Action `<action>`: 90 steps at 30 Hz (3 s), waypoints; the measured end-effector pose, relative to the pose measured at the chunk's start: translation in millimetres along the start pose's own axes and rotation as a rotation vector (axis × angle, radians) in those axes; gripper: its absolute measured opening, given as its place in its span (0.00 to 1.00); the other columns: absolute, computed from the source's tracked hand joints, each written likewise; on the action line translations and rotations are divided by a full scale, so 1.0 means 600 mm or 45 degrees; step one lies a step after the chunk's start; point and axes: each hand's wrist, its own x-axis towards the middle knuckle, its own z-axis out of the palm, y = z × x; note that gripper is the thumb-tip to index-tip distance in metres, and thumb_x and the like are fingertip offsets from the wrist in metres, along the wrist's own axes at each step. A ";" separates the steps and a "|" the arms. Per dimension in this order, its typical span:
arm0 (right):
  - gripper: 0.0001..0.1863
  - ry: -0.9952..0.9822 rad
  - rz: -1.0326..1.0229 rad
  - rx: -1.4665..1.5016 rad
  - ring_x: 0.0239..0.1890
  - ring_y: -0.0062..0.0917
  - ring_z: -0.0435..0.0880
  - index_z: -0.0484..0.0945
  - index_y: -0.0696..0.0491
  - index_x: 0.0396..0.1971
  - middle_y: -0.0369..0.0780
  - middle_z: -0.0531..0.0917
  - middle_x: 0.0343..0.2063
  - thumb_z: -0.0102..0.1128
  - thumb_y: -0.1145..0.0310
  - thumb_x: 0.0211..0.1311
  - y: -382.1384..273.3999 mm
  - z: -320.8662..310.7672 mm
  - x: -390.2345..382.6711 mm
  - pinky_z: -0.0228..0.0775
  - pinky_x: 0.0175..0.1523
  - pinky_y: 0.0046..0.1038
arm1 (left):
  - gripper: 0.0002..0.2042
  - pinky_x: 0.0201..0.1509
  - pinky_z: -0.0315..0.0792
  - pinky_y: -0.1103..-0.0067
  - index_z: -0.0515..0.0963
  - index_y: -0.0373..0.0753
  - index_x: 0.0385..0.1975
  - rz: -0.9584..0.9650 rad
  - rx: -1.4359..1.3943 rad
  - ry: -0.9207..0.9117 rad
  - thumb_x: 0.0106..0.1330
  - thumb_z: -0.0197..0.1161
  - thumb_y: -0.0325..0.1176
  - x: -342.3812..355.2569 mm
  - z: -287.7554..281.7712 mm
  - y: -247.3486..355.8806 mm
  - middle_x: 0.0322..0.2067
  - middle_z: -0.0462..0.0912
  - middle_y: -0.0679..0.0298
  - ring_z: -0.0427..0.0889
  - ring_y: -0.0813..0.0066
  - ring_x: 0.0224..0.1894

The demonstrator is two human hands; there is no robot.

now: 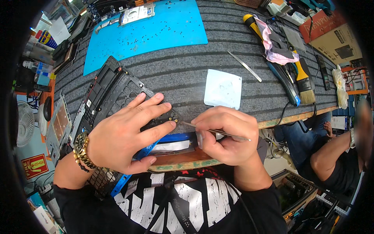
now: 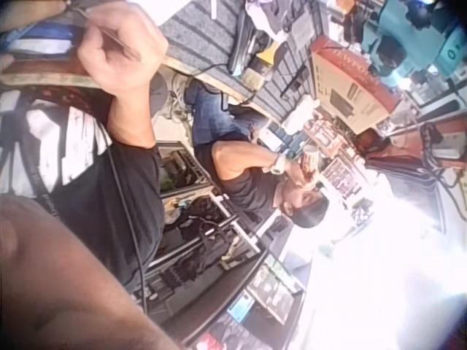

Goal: The person is repairing a laptop component by using tweezers to handle a small wire and clean the edge of a plastic frame. The person then uses a cloth to wipe a small part before continuing to manipulate a small internal piece with tweezers.

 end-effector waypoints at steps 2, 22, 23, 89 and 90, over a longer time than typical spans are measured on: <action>0.07 0.000 -0.014 -0.011 0.33 0.32 0.95 0.86 0.62 0.35 0.54 0.93 0.35 0.66 0.86 0.56 -0.006 -0.001 -0.002 0.89 0.40 0.30 | 0.37 0.87 0.63 0.46 0.80 0.42 0.72 0.008 -0.010 0.000 0.60 0.79 0.42 0.000 -0.003 0.002 0.76 0.74 0.45 0.68 0.38 0.84; 0.09 0.081 0.020 0.022 0.32 0.30 0.94 0.87 0.63 0.34 0.49 0.93 0.34 0.69 0.88 0.52 -0.007 0.004 -0.002 0.86 0.39 0.27 | 0.38 0.86 0.63 0.45 0.80 0.41 0.73 0.009 -0.040 0.013 0.58 0.79 0.41 0.000 -0.002 0.000 0.76 0.75 0.45 0.68 0.38 0.84; 0.09 0.081 0.020 0.022 0.32 0.30 0.94 0.87 0.63 0.34 0.49 0.93 0.34 0.69 0.88 0.52 -0.007 0.005 -0.003 0.86 0.39 0.27 | 0.38 0.86 0.63 0.45 0.80 0.41 0.73 0.011 -0.041 0.012 0.58 0.79 0.41 0.000 -0.002 0.000 0.76 0.75 0.44 0.68 0.38 0.84; 0.09 0.059 0.038 0.029 0.33 0.29 0.93 0.87 0.63 0.35 0.48 0.93 0.35 0.69 0.87 0.54 -0.007 0.001 0.000 0.85 0.40 0.27 | 0.40 0.87 0.61 0.42 0.79 0.37 0.72 0.024 -0.107 0.011 0.56 0.79 0.40 -0.002 -0.004 -0.005 0.76 0.74 0.41 0.67 0.35 0.84; 0.09 0.056 0.036 0.027 0.33 0.29 0.93 0.87 0.63 0.35 0.48 0.93 0.35 0.69 0.87 0.54 -0.006 0.001 0.000 0.85 0.40 0.27 | 0.40 0.87 0.61 0.42 0.79 0.37 0.72 0.024 -0.107 0.011 0.56 0.79 0.40 -0.002 -0.004 -0.005 0.76 0.74 0.41 0.67 0.35 0.84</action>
